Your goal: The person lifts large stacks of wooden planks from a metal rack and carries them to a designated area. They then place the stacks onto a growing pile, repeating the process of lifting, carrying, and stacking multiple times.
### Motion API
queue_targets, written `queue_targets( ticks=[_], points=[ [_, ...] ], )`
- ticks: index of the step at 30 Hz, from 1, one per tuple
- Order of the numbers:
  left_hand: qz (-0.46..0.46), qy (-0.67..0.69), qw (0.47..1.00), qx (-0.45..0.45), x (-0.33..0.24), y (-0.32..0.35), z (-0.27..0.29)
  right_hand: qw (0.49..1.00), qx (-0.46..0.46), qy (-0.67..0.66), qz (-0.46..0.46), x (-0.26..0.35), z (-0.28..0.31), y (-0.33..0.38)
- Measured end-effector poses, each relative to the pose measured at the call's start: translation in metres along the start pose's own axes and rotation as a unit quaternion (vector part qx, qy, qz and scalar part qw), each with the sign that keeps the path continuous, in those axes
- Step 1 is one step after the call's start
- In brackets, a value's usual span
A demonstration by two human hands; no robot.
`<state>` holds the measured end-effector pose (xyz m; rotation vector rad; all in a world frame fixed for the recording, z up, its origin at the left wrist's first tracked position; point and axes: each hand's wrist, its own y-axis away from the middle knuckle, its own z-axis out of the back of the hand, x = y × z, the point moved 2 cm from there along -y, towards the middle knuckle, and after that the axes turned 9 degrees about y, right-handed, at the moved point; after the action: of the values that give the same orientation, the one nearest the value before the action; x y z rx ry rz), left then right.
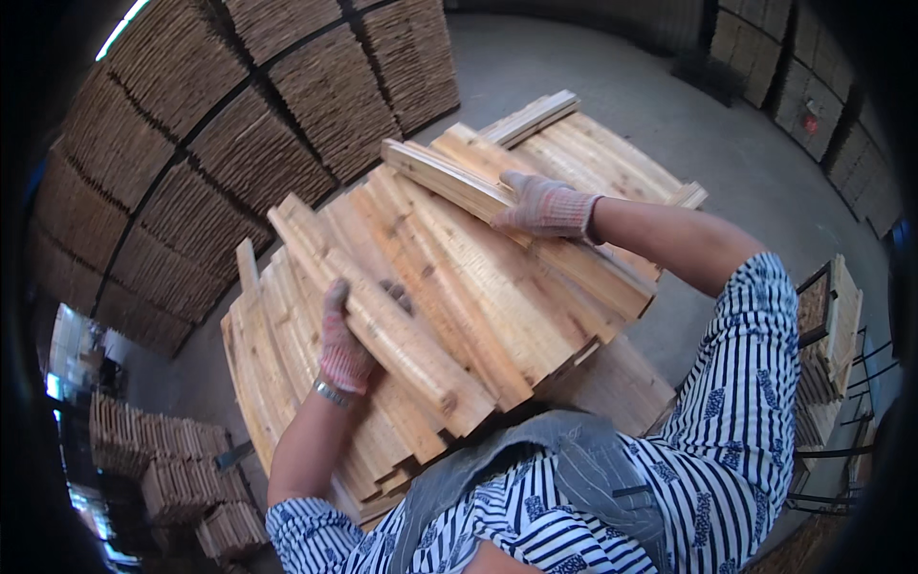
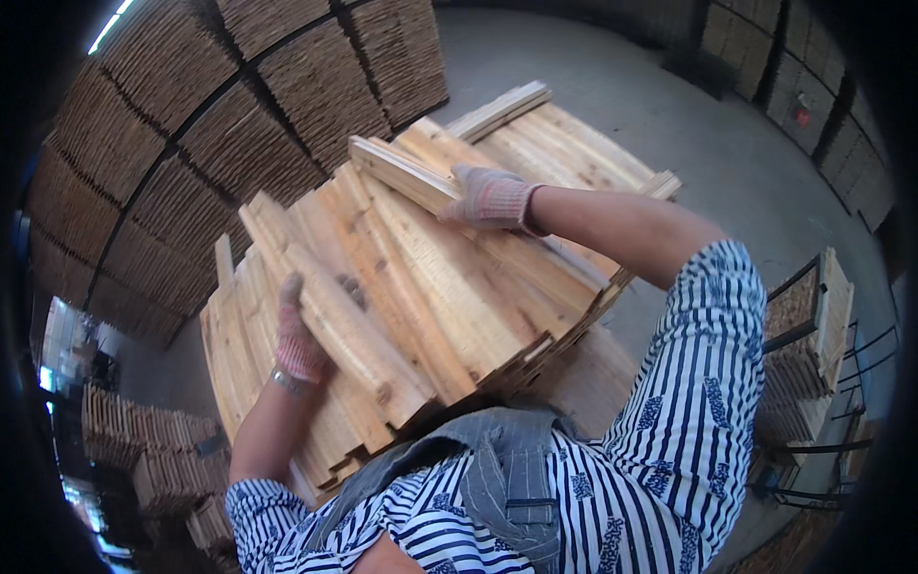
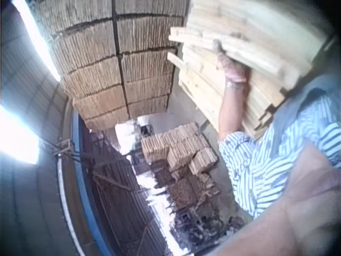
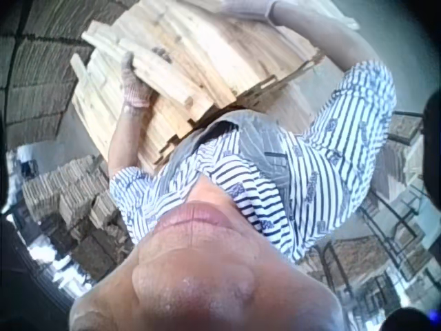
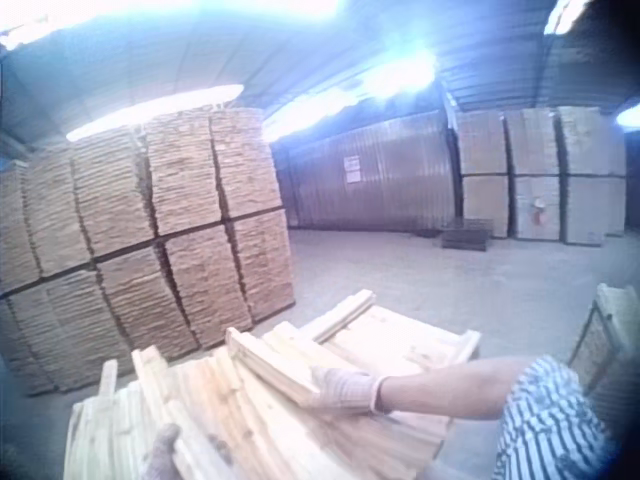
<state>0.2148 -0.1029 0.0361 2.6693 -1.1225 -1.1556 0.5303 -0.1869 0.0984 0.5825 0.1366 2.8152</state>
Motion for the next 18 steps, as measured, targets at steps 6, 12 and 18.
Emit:
queue_targets(
  ticks=[6, 12, 18],
  points=[
    [0.026, 0.015, 1.000, -0.002, 0.003, -0.011, -0.003, 0.962, 0.031, -0.272, -0.012, -0.114, 0.051, 0.013],
    [0.023, 0.021, 0.999, -0.028, 0.003, -0.006, -0.013, 0.960, 0.047, -0.275, -0.040, -0.160, -0.002, 0.001],
    [-0.004, 0.007, 0.999, -0.032, 0.007, 0.003, -0.015, 0.997, 0.002, 0.067, -0.038, -0.090, 0.007, -0.013]
  ],
)
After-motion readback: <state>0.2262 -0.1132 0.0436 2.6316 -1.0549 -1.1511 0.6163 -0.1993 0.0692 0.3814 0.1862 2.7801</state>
